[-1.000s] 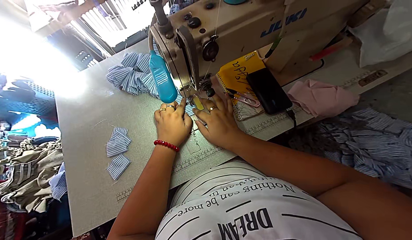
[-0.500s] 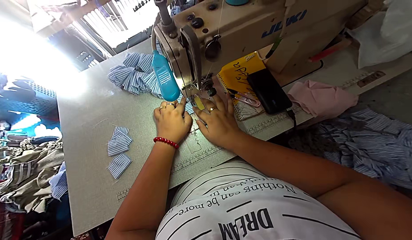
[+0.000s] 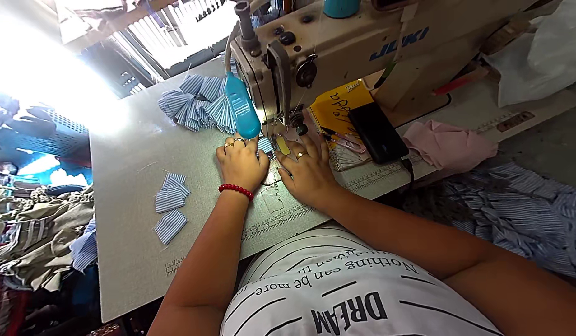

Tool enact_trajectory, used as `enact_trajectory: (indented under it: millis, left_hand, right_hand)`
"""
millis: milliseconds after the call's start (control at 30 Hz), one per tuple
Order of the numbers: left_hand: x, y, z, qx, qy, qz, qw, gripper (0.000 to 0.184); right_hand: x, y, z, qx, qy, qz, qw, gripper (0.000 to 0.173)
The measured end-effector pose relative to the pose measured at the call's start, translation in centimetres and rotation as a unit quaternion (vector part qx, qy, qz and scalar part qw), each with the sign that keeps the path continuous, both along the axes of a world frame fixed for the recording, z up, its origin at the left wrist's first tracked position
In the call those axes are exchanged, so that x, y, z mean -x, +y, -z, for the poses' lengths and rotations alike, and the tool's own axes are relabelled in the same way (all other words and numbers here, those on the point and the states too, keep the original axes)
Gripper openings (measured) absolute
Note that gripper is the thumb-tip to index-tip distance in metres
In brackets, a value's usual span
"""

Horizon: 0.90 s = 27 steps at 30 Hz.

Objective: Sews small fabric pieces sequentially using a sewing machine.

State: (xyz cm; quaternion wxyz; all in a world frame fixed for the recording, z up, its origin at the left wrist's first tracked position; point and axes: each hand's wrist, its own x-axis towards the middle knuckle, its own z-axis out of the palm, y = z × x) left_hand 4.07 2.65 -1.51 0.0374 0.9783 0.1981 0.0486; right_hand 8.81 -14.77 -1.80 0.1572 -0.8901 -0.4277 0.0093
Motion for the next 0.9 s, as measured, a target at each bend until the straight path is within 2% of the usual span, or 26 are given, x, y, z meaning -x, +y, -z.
enact_trajectory:
  millis: [267,333,400,500,567,667,733,800,900]
  left_hand:
    - [-0.2,-0.4,-0.4,0.005,0.008,-0.044,0.999,0.053]
    - [0.1,-0.5,-0.7,0.031,0.010,-0.043,0.999,0.054]
    - [1.5,0.0,-0.9,0.076,-0.028,-0.038,0.996,0.054]
    - [6.3,1.7,-1.5,0.093,-0.148,-0.036,0.984,0.043]
    - [11.1,2.9,-2.2,0.076,-0.184,-0.080,0.977,0.035]
    - [18.8,4.4,-2.3,0.081,-0.187,-0.187,0.961,0.035]
    - [22.5,4.4,-1.8,0.113,-0.173,-0.219,0.954,0.040]
    - [24.4,4.1,-1.0,0.109,-0.160,-0.209,0.958,0.044]
    - [24.4,4.0,-0.7,0.058,-0.141,-0.169,0.974,0.042]
  right_hand:
    - [-0.1,0.0,0.5,-0.038,-0.020,-0.013,0.999,0.042]
    - [-0.1,-0.2,0.6,-0.048,-0.021,-0.017,0.998,0.041]
    - [-0.2,-0.3,0.8,-0.059,-0.018,-0.023,0.998,0.040]
    - [-0.4,-0.4,0.8,-0.081,-0.015,-0.029,0.996,0.037]
    - [-0.5,-0.6,0.9,-0.095,-0.011,-0.034,0.995,0.036]
    - [-0.6,-0.5,0.9,-0.114,0.005,-0.043,0.993,0.036]
    - [-0.5,-0.5,0.7,-0.114,0.018,-0.048,0.992,0.037]
    - [-0.5,-0.5,0.7,-0.113,0.018,-0.051,0.992,0.038]
    - [-0.4,-0.6,0.9,-0.116,0.018,-0.054,0.992,0.039]
